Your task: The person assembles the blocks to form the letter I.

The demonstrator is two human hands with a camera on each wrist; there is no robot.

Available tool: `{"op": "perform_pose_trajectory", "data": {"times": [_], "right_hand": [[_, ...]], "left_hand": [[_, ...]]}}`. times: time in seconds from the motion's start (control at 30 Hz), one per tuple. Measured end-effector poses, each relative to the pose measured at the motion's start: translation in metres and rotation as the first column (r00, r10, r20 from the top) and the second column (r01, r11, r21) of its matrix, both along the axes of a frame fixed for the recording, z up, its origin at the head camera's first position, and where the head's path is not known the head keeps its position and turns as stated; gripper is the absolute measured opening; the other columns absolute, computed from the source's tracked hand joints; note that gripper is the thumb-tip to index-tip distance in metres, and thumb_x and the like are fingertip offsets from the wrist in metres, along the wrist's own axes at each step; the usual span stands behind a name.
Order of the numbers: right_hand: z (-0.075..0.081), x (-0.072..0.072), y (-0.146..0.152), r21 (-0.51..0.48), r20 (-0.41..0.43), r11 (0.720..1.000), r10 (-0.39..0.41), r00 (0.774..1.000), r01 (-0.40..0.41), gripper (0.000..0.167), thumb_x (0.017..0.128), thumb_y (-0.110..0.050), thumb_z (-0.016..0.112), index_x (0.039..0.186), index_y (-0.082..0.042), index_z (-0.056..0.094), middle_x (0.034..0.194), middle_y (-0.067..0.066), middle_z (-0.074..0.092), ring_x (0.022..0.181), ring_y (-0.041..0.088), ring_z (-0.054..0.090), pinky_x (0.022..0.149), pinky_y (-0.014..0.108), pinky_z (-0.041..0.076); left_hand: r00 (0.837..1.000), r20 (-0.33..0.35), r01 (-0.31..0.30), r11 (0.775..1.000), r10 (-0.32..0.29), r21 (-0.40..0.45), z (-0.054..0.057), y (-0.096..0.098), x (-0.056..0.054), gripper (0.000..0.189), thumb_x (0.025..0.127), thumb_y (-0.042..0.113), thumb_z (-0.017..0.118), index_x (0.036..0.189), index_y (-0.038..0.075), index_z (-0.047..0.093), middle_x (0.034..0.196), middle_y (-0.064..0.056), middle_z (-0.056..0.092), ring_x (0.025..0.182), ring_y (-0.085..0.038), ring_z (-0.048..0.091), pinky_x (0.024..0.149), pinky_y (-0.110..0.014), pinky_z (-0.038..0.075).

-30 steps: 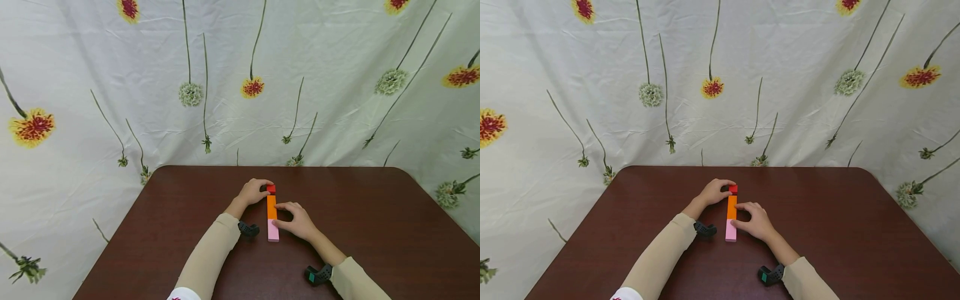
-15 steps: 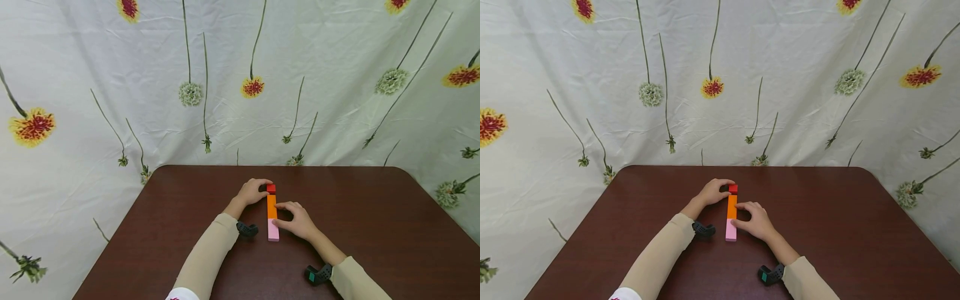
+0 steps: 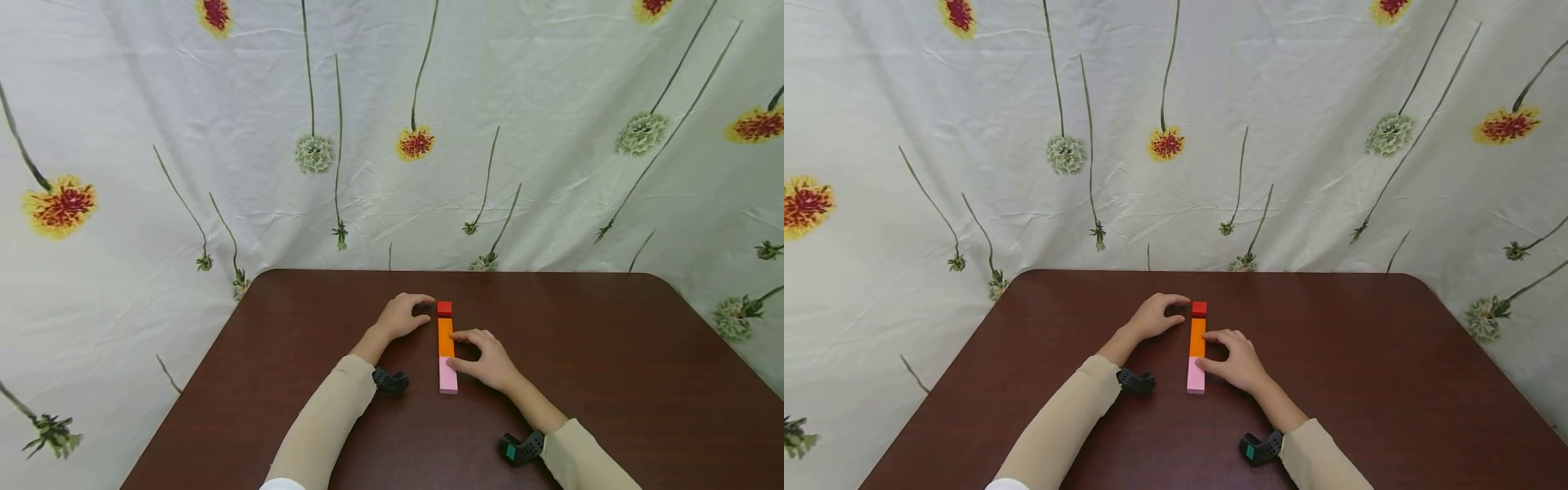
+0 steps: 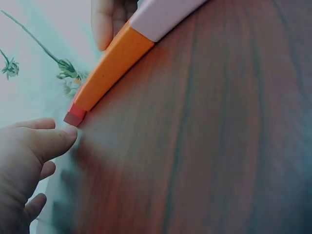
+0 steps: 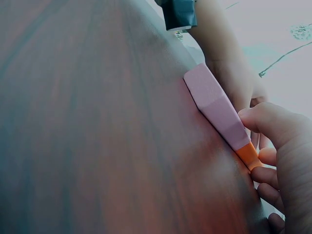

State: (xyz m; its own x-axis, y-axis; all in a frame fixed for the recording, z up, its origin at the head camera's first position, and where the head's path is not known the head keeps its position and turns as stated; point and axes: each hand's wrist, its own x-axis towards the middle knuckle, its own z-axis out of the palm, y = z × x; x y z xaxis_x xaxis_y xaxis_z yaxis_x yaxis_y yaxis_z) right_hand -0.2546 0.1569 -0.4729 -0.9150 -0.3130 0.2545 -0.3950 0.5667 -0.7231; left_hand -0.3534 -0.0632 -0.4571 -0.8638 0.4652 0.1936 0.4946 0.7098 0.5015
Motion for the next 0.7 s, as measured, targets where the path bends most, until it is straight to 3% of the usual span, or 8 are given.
{"op": "perform_pose_trajectory", "data": {"times": [0.47, 0.7], "right_hand": [[-0.002, -0.001, 0.002, 0.000, -0.024, 1.000, -0.002, 1.000, 0.002, 0.048, 0.082, -0.036, 0.079, 0.122, -0.010, 0.068, 0.120, 0.004, 0.064, 0.112, 0.029, 0.050, 0.096, 0.054, 0.040], [0.000, -0.001, 0.005, -0.060, 0.051, 0.998, -0.016, 0.999, 0.019, 0.053, 0.081, -0.034, 0.080, 0.124, -0.008, 0.065, 0.118, 0.006, 0.064, 0.109, 0.027, 0.052, 0.096, 0.051, 0.041]], "left_hand": [[0.998, -0.059, 0.038, 0.999, -0.037, 0.010, 0.005, -0.019, 0.016, 0.036, 0.092, 0.021, 0.068, 0.128, 0.014, 0.066, 0.125, -0.003, 0.065, 0.115, -0.026, 0.055, 0.102, -0.045, 0.040], [0.992, -0.109, 0.068, 0.998, -0.066, 0.018, 0.008, -0.025, 0.026, 0.035, 0.091, 0.021, 0.070, 0.125, 0.013, 0.067, 0.123, -0.002, 0.066, 0.113, -0.024, 0.056, 0.101, -0.045, 0.041]]}}
